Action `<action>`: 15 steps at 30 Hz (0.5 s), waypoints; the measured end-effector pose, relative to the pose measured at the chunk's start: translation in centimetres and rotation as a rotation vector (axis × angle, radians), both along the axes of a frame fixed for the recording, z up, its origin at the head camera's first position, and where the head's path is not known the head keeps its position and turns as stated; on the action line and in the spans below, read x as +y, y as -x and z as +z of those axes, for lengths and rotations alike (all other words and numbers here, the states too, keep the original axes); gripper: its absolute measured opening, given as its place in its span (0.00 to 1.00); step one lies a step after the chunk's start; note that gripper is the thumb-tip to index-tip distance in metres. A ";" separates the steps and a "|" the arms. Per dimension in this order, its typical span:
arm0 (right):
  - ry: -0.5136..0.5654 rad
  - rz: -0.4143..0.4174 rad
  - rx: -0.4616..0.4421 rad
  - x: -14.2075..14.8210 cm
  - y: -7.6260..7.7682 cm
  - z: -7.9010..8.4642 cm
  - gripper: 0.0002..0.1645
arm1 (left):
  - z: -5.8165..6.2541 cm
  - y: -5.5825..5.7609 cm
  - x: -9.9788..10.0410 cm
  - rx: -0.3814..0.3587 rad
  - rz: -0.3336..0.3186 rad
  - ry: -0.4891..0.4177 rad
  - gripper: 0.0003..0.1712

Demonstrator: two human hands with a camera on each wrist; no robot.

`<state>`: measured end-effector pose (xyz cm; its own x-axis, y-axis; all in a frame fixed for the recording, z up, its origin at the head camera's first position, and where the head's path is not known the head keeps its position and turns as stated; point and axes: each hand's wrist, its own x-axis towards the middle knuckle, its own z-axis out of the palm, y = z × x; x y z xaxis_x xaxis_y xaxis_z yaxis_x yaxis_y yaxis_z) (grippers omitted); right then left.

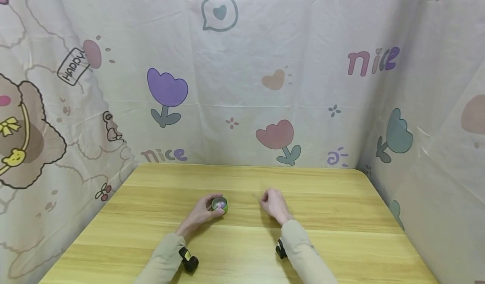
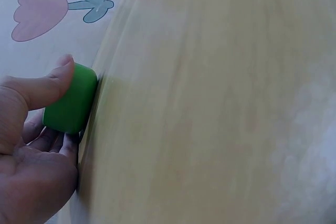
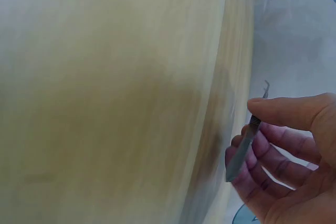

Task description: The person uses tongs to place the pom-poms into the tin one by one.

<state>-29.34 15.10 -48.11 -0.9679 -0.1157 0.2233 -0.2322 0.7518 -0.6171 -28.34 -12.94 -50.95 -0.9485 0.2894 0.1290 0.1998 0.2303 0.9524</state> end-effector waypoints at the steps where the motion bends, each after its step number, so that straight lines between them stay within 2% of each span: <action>1: -0.011 -0.006 -0.001 0.1 -0.1 0.0 0.04 | 0.0 0.0 0.0 0.000 -0.002 -0.001 0.36; 8: -0.055 -0.004 -0.008 0.7 -0.3 0.0 0.05 | -0.1 0.0 -0.1 -0.003 -0.006 0.007 0.36; 15: -0.033 0.013 -0.064 1.0 -0.3 -0.2 0.07 | 0.2 -0.1 0.0 -0.006 0.001 0.007 0.36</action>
<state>-29.05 16.08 -48.26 -0.9784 -0.1344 0.1572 -0.2030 0.7692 -0.6059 -28.21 -12.91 -50.79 -0.9496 0.2892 0.1210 0.1935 0.2370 0.9520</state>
